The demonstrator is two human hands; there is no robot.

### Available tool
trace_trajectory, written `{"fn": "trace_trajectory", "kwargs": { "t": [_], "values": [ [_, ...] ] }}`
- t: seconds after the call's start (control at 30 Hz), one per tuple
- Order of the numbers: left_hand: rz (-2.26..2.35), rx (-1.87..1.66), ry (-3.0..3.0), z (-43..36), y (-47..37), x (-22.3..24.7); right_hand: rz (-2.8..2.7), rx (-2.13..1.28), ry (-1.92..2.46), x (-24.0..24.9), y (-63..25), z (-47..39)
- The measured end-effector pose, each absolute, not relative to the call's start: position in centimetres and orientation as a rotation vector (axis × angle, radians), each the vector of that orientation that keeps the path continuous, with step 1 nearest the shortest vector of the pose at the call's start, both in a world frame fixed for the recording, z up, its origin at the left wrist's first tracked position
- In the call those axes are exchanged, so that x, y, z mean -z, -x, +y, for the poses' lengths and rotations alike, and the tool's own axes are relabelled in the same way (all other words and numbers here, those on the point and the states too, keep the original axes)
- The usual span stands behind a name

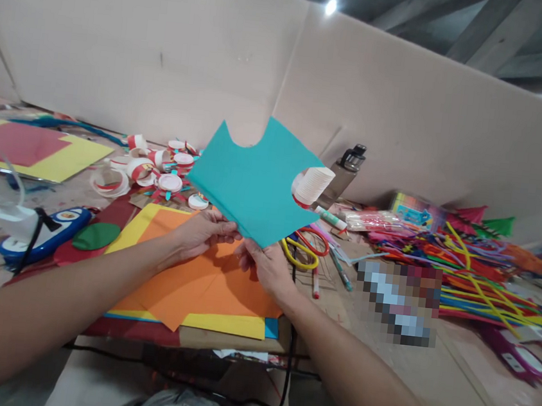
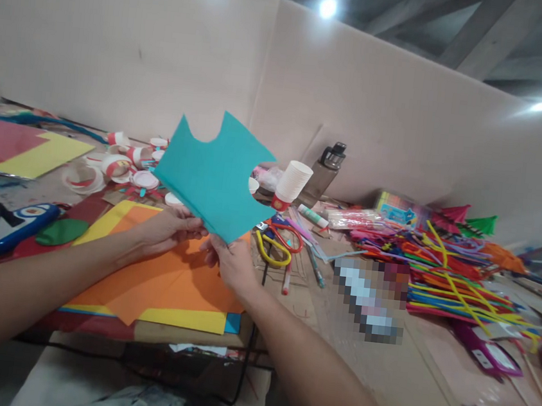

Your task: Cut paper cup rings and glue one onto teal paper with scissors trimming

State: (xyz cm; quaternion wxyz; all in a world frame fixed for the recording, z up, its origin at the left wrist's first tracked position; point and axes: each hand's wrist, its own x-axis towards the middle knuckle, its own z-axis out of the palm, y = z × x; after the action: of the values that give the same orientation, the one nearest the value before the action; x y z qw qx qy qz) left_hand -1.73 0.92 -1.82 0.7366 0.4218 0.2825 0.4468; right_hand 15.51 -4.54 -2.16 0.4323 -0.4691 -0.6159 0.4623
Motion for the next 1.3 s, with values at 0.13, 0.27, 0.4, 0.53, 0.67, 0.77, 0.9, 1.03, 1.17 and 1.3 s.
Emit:
{"fn": "trace_trajectory", "kwargs": {
  "t": [0.13,0.27,0.4,0.53,0.67,0.77,0.9,1.03,1.17,1.3],
  "values": [
    [0.664,-1.045,-0.904,1.0,1.7,1.6,-1.580,-1.185,1.230,2.3,-15.4,-4.4],
    [0.724,-1.264,-0.767,2.2,2.7,0.9,-1.698,-1.055,1.251,1.5,-16.1,-4.4],
    [0.709,-1.386,-0.744,3.7,4.3,0.5,-1.871,-0.427,1.320,-0.5,-18.7,-3.7],
    [0.716,-1.422,-0.779,4.3,4.9,0.6,-2.042,0.123,1.582,-2.0,-21.7,-2.8],
    [0.741,-1.426,-0.792,4.3,4.7,0.8,-2.261,0.308,2.078,-1.8,-23.1,-2.9],
    [0.738,-1.409,-0.806,4.3,4.7,0.9,-2.377,0.385,2.227,-1.4,-22.9,-3.4],
    [0.749,-1.400,-0.800,4.2,4.7,0.9,-2.403,0.521,2.267,-1.5,-22.0,-3.7],
    [0.729,-1.394,-0.798,4.2,4.7,0.8,-2.383,0.583,2.347,-1.7,-21.6,-3.8],
    [0.713,-1.399,-0.752,4.3,4.8,0.6,-2.361,0.551,2.407,-1.6,-21.9,-3.5],
    [0.696,-1.391,-0.710,4.5,5.0,0.4,-2.319,0.407,2.405,-1.2,-22.7,-2.8]
  ]
}}
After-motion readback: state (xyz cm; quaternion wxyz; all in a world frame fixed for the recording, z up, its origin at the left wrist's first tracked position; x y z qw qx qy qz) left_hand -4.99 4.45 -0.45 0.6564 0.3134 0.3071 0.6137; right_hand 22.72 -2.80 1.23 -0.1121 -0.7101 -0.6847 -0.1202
